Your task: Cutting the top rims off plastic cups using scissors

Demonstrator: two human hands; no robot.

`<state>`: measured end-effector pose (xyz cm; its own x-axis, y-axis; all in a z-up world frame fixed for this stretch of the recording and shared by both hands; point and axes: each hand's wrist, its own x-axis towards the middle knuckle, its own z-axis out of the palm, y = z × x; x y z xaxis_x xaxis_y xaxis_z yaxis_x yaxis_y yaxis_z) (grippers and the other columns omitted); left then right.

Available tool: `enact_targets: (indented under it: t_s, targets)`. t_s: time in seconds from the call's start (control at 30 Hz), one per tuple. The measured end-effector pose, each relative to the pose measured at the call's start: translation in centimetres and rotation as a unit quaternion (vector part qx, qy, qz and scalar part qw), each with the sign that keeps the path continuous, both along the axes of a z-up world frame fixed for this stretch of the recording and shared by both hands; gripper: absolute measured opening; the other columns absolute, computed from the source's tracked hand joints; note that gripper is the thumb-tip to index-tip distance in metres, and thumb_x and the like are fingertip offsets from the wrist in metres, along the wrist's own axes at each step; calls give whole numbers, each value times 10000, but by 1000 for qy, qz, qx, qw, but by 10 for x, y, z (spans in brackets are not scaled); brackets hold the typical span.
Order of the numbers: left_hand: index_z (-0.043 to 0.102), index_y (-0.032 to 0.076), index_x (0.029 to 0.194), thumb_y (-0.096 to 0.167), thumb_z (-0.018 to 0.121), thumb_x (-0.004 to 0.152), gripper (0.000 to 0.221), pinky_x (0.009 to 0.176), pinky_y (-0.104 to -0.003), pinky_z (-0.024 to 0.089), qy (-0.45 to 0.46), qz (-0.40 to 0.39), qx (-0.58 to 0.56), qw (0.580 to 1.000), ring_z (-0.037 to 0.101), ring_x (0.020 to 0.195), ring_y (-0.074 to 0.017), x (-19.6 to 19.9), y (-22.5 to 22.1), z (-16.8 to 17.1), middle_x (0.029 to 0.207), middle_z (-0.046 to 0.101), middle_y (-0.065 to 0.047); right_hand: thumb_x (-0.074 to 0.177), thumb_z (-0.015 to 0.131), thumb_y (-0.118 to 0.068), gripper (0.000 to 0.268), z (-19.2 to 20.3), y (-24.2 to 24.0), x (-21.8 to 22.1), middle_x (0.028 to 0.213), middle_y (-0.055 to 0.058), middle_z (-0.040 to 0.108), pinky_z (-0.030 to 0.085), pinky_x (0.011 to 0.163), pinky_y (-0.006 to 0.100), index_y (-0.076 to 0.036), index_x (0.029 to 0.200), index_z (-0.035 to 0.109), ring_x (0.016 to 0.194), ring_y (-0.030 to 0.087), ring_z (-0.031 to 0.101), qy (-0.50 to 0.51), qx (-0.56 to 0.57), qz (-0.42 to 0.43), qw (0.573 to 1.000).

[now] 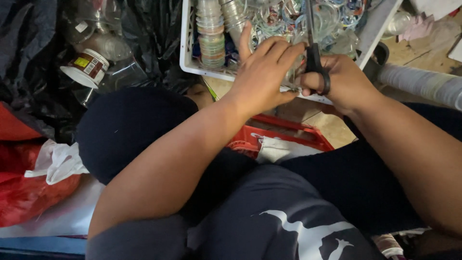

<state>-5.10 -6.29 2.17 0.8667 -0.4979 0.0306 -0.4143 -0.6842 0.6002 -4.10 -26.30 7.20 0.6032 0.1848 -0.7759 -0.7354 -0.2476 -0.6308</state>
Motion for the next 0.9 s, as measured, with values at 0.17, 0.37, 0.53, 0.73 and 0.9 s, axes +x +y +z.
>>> enact_targets:
  t_s: [0.17, 0.37, 0.53, 0.73, 0.9]
  targets:
    - [538, 106, 1386, 460, 949, 641, 922, 1187, -696, -35, 5, 8, 2, 1000, 550, 1274, -274, -3, -3, -7, 1242, 641, -79, 832, 689, -112, 119, -3, -2, 0, 684, 62, 654, 406, 576, 217, -18, 900, 716, 583, 124, 532, -46, -94, 85, 991]
    - [555, 58, 1366, 515, 899, 648, 918, 1181, -705, -1, 47, 1, 24, 999, 566, 1220, -292, -2, -6, -5, 1182, 651, -108, 795, 732, -103, 177, -14, -9, -1, 706, 39, 623, 409, 591, 237, -18, 951, 726, 604, 122, 513, -117, -95, 136, 979]
    - [607, 48, 1230, 494, 897, 602, 823, 1193, -686, 22, 55, 33, 14, 998, 620, 1102, -305, -2, -8, -2, 1059, 641, -120, 761, 777, -61, 231, -29, -17, -6, 734, 42, 635, 425, 584, 233, 5, 975, 721, 605, 115, 510, -139, -76, 127, 979]
    - [607, 30, 1169, 515, 881, 556, 829, 1180, -682, 37, 105, 92, 15, 990, 660, 1046, -310, 1, -11, 6, 1011, 699, -121, 761, 747, -86, 288, -13, -3, -2, 724, 52, 631, 433, 592, 264, 7, 1034, 743, 613, 134, 506, -228, -148, 161, 949]
    - [593, 98, 1134, 522, 889, 528, 797, 1169, -694, 12, 259, 106, 9, 960, 705, 1046, -377, 7, -10, 16, 1040, 735, -160, 794, 890, -245, 251, -17, -2, -5, 625, 71, 622, 463, 634, 295, -92, 932, 746, 652, 155, 590, -228, -180, 122, 949]
